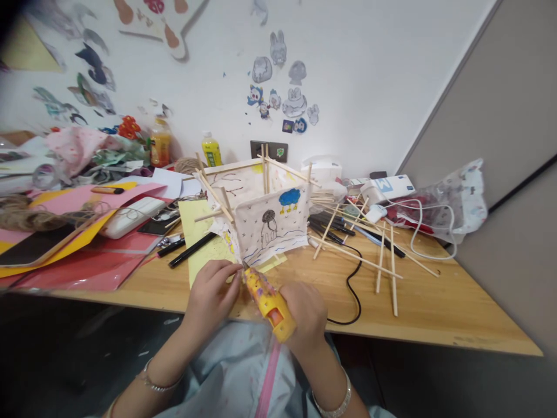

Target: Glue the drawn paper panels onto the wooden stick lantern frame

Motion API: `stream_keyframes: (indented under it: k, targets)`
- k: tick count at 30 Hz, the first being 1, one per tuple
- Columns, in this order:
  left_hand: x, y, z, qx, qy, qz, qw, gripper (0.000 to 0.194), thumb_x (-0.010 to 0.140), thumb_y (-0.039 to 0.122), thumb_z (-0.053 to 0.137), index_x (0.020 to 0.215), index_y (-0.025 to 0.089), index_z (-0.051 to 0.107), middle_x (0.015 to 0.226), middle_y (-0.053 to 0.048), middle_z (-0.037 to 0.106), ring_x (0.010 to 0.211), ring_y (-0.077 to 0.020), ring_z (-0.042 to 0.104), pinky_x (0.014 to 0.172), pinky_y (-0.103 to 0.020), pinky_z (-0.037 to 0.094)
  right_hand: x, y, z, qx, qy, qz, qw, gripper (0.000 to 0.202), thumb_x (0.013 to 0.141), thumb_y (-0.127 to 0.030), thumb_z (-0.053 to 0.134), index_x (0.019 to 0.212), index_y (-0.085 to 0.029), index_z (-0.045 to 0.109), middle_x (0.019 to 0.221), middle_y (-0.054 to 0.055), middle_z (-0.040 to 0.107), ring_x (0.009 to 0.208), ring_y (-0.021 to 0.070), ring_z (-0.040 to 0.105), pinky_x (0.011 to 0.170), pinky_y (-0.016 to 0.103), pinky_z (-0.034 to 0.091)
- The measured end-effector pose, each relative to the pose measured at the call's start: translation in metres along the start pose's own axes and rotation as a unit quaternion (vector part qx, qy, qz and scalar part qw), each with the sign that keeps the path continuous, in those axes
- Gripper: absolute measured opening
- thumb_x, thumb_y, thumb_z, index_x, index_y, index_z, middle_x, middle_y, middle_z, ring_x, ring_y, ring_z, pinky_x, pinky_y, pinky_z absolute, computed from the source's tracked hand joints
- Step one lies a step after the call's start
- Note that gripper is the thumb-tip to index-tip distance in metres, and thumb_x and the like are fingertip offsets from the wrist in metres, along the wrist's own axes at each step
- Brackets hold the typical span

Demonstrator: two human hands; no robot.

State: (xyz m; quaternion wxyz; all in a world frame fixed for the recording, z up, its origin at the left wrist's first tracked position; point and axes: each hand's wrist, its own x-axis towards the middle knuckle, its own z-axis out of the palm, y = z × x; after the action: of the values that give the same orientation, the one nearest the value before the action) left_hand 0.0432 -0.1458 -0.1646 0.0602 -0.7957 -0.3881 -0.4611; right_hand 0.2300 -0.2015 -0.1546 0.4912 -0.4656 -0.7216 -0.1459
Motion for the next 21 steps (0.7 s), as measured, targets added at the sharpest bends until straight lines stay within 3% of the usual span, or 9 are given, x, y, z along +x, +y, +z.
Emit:
stream_keyframes:
  k: [6,21]
  targets:
    - [-0.0057,-0.0009,-0.0044,0.021,-0.011,0.009,1.0,0.018,0.086,0.013,0.052,0.101,0.016,0.062,0.089,-0.008,0.061,0.081,-0.0188,0.055,0.07,-0.034,0.047,0.0049,0.0006,0.0076,-0.014,-0.036,0.01,0.999,0.03,0.088,-0.045,0.053,0.072,-0.02,0.057,0.059,0.002,0.061,0.052,0.0148,0.055,0.05,0.027,0.036]
    - [-0.0108,-0.0055,-0.002,0.075,-0.016,0.057,0.995,0.031,0.085,0.005,0.044,0.105,0.02,0.061,0.09,-0.006,0.062,0.08,-0.0176,0.054,0.067,-0.031,0.043,0.0089,0.0042,0.0023,-0.009,-0.019,0.018,1.0,0.024,0.085,-0.041,0.058,0.073,-0.02,0.057,0.061,0.002,0.063,0.053,0.0153,0.058,0.05,0.026,0.039]
